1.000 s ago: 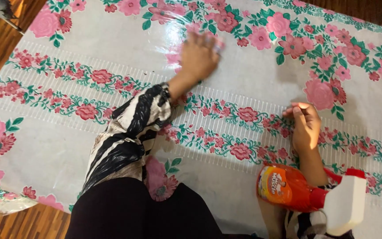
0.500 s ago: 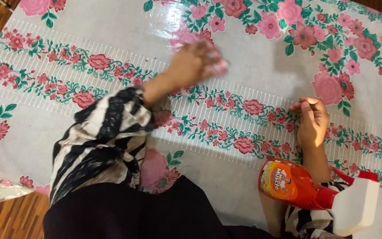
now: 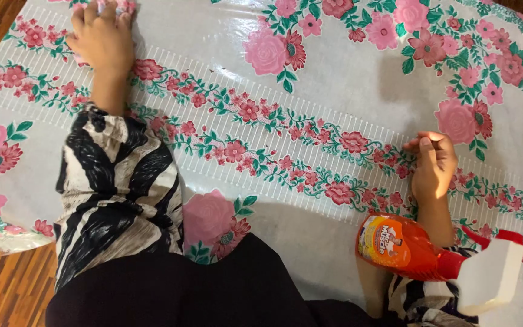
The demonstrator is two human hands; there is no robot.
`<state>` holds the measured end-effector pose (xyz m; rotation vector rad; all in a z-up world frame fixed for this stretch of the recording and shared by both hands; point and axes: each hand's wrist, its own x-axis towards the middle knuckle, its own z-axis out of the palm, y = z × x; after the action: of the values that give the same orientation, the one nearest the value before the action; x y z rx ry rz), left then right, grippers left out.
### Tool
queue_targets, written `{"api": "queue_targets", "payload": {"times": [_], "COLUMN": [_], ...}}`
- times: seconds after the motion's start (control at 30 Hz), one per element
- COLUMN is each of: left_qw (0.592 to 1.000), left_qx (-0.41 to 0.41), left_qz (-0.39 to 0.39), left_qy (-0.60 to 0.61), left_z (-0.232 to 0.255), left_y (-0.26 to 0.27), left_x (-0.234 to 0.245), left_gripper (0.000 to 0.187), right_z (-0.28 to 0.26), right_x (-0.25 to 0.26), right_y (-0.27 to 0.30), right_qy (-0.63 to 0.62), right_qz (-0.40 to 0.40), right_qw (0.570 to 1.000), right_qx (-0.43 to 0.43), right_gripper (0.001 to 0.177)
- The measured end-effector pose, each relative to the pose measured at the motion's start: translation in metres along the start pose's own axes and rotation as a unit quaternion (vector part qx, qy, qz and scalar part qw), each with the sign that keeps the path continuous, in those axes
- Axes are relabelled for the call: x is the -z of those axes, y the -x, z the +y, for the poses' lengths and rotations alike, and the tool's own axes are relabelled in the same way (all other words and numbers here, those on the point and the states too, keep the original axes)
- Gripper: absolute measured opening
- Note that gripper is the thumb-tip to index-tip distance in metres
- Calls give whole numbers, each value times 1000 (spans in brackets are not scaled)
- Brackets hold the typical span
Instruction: Cleaning a floral tablecloth with a spray bottle and a cloth.
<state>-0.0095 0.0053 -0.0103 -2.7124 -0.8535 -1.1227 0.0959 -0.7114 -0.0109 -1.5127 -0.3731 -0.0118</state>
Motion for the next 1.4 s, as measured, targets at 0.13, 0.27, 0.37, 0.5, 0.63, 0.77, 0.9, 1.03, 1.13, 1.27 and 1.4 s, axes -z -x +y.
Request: {"api": "queue_targets", "payload": {"times": [0.13, 0.27, 0.37, 0.5, 0.63, 0.77, 0.9, 1.03, 1.13, 1.27, 1.4], "left_qw": [994, 996, 999, 996, 992, 967, 915, 871, 879, 940, 980], "left_qx": [93, 69, 14, -75, -108, -182, -288, -353, -345, -255, -167], "left_qz": [-28, 24, 44, -23, -39, -114, -122, -152, -148, -50, -5], "left_qy": [-49, -50, -23, 47, 51, 135, 255, 307, 293, 221, 104], "left_z": [42, 102, 155, 223, 269, 295, 291, 263, 232, 169, 80], "left_y": [9, 31, 62, 105, 145, 185, 211, 207, 188, 151, 123], "left_x": [-3, 1, 22, 78, 124, 170, 210, 213, 206, 181, 156], "left_gripper": [35, 37, 39, 33, 35, 33, 35, 34, 32, 25, 23], "right_z": [4, 1, 2, 8, 11, 9, 8, 6, 7, 7, 10], "right_x": [-1, -4, -4, -2, 1, -1, -2, -2, -1, 0, 4], "right_y": [1, -3, -2, -5, -5, -3, -3, -1, -1, -1, -3], "right_qy": [9, 19, 26, 10, 10, -3, -10, 2, 6, 6, 17], "right_qz": [-6, -11, -14, -25, -31, -32, -29, -35, -39, -31, -27], "right_qw": [1000, 999, 999, 998, 997, 998, 998, 997, 997, 998, 998], "right_qx": [6, 25, 38, 63, 66, 58, 59, 64, 63, 51, 46], "right_gripper": [11, 11, 11, 10, 10, 10, 11, 12, 12, 11, 11]}}
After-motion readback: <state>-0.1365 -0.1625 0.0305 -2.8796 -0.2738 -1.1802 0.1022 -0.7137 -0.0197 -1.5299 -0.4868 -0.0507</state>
